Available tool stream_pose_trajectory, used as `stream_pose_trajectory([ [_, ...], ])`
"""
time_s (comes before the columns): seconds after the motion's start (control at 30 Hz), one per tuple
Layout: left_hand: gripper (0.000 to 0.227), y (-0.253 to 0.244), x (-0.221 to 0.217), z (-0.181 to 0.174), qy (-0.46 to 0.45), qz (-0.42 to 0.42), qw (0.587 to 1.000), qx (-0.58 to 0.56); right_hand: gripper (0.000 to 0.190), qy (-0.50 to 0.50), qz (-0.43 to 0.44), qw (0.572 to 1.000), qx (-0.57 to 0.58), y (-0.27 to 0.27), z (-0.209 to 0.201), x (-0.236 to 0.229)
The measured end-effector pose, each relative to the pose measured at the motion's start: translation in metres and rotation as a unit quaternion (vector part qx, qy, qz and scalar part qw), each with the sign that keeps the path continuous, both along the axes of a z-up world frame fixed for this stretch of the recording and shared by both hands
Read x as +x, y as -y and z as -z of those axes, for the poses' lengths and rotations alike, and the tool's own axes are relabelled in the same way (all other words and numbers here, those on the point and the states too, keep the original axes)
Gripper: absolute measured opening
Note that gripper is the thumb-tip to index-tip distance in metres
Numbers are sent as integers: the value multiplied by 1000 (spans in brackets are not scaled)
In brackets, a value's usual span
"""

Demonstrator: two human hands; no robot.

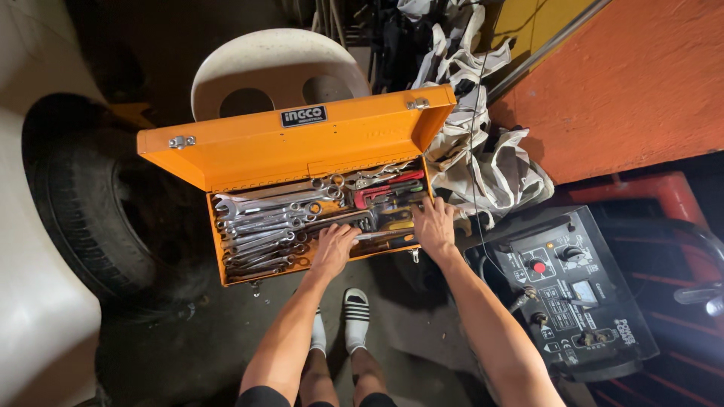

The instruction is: The person repeatedly picks up various tools from an orange toolbox, places them on a car hood mat, and then returns them to the toolbox. They handle wrenches, sockets, and a digital caliper, moving them between the toolbox and the car hood multiple times before closing the toolbox.

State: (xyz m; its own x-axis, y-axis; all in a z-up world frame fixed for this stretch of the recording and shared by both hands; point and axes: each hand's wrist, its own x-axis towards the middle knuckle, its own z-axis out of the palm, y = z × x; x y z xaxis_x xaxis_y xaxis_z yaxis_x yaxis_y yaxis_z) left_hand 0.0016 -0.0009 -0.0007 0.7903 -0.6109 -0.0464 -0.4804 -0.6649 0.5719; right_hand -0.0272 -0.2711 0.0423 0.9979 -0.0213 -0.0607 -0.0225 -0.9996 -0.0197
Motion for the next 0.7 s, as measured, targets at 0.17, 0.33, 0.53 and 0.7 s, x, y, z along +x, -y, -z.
stream_pose_trajectory([
  [0.17, 21, 11, -3, 4, -9, -41, 999, -1, 33, 63, -12, 998, 14, 11, 10, -14],
  [0.33, 16, 30, -7, 11, 24, -80, 996, -38, 36, 58, -10, 998, 18, 13, 15, -35],
  [0.53, 22, 19, -11, 11, -25, -110, 990, -90, 39, 44, 7, 999, 29, 9, 15, -49],
  [0.7, 27, -1, -3, 18, -140, -100, 972, -163, 38, 11, 31, 999, 42, 7, 18, -53],
])
